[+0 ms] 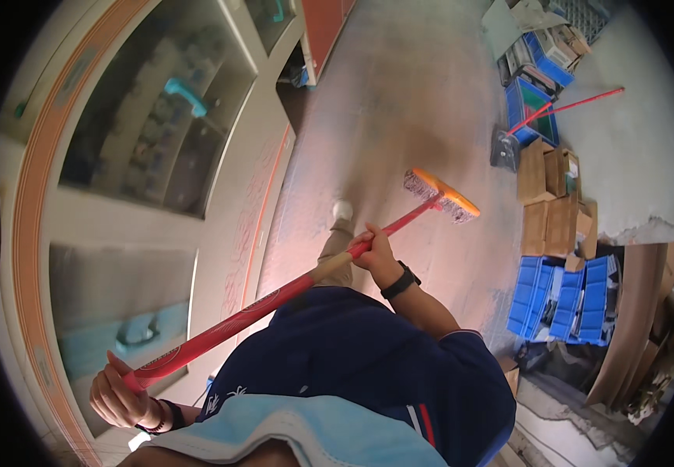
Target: Mopping the floor in a workspace environment.
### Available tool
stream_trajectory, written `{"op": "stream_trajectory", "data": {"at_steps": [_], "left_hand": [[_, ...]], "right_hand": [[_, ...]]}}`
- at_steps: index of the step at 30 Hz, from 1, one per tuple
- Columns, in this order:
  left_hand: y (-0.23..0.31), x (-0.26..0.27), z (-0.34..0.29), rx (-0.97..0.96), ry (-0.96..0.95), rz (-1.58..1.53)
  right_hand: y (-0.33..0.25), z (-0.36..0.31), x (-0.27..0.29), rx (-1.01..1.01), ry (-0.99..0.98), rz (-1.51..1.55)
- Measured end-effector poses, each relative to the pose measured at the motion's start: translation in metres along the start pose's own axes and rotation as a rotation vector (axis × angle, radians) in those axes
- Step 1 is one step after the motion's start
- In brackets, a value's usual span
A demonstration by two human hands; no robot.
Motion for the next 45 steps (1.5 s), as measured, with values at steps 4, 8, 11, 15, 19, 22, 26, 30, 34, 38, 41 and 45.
{"op": "stream_trajectory", "data": {"at_steps": [4,8,11,15,19,22,26,30,34,38,41,45], "left_hand": [[0.061,-0.080,0.089,0.020,0.067,0.000],[0.112,-0.178,0.195,0.060,0.098,-0.056],[0.151,-0.255,0.291,-0.023,0.191,-0.204],[0.217,-0.359,0.404,-0.092,0.323,-0.328],[0.295,-0.448,0.520,-0.157,0.302,-0.416],[0.348,-0.510,0.599,-0.187,0.329,-0.437],[0.390,-0.582,0.699,-0.186,0.281,-0.419],[0.418,-0.627,0.766,-0.161,0.244,-0.353],[0.449,-0.692,0.824,-0.115,0.236,-0.267],[0.498,-0.777,0.894,-0.039,0.231,-0.194],[0.533,-0.855,0.961,-0.032,0.227,-0.180],[0.568,-0.941,1.089,-0.041,0.308,-0.183]], "right_hand": [[-0.095,0.032,-0.065,0.061,0.037,-0.071],[-0.200,0.073,-0.111,0.122,0.010,0.005],[-0.274,0.074,-0.180,0.102,-0.082,0.176],[-0.382,0.100,-0.233,0.256,-0.104,0.207],[-0.487,0.132,-0.297,0.204,-0.097,0.327],[-0.568,0.161,-0.346,0.218,-0.061,0.334],[-0.664,0.202,-0.429,0.160,-0.029,0.297],[-0.723,0.226,-0.510,0.050,-0.016,0.258],[-0.791,0.272,-0.611,0.004,0.019,0.196],[-0.885,0.334,-0.707,-0.014,-0.004,0.155],[-0.953,0.371,-0.787,-0.014,-0.047,0.122],[-1.055,0.392,-0.891,0.169,-0.065,0.065]]}}
Point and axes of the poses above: each hand's wrist, its own z-axis towards the middle knuckle, its own x-axis out of the back of the hand, y = z × x, the point moved 3 cm from there along z, towards the middle knuckle, and after that the axes turned 9 degrees about -z, right-handed, at the moved point
